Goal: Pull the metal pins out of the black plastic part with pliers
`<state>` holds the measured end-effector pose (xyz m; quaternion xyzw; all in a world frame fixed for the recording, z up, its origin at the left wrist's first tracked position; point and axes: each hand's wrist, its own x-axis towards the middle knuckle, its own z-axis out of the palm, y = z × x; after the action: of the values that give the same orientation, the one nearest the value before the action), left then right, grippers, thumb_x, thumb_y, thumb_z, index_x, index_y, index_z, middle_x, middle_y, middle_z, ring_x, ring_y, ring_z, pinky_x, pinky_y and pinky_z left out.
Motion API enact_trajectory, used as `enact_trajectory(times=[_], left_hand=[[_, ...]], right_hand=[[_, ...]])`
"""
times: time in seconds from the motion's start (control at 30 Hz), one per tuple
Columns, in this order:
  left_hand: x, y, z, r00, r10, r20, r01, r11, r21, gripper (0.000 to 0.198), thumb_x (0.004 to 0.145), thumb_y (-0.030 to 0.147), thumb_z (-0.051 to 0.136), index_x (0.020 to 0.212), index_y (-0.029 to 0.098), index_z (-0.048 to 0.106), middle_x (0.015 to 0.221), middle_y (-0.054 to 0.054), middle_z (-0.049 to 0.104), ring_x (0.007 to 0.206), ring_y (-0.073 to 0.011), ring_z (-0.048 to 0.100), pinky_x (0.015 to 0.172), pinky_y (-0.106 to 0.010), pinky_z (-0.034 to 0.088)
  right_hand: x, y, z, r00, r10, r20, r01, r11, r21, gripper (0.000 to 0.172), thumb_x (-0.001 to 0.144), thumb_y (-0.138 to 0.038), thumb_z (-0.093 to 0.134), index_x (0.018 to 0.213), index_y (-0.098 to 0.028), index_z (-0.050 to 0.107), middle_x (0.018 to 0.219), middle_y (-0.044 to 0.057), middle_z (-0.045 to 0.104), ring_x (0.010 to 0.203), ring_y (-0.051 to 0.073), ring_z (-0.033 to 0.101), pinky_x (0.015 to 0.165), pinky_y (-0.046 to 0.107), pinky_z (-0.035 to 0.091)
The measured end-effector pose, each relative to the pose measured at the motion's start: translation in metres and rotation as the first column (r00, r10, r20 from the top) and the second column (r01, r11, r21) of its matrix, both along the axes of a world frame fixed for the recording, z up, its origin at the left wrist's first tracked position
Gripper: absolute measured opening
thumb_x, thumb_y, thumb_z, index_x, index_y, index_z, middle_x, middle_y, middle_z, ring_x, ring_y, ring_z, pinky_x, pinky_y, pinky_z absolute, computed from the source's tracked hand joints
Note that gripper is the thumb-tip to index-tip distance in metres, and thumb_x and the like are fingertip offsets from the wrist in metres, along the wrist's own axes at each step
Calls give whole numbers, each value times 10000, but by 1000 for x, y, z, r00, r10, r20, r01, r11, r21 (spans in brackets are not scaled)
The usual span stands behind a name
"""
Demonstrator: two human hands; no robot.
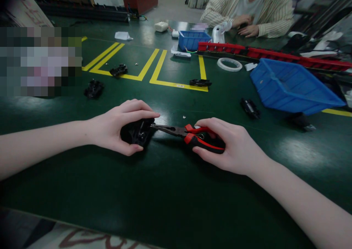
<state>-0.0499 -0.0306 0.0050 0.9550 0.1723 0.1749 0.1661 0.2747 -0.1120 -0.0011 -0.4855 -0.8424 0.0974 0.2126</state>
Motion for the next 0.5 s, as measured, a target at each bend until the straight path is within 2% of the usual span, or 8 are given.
enact_trajectory(times=[0.2, 0.5], left_hand=[[0, 0, 0, 1000, 4, 8, -4, 1000, -8, 699, 799, 435, 708, 1407, 178, 481, 1296, -130, 567, 1186, -303, 525, 1015, -439, 441], [0, -1, 2, 1000, 15, 24, -14, 1000, -23, 690, 800, 414, 719, 1399, 182, 468, 1323, -128, 574, 1219, -305, 529, 1044, -446, 417]], right_hand=[[-3, -3, 0, 999, -33, -3, 33, 999, -26, 417, 840, -543, 633, 1196, -332, 583, 1112, 66, 712, 883, 321, 706, 735, 508, 591], [2, -2, -1, 999, -27, 40, 27, 999, -16, 454, 840, -542, 620, 1253, -365, 558, 1149, 41, 712, 890, 320, 715, 711, 493, 598]])
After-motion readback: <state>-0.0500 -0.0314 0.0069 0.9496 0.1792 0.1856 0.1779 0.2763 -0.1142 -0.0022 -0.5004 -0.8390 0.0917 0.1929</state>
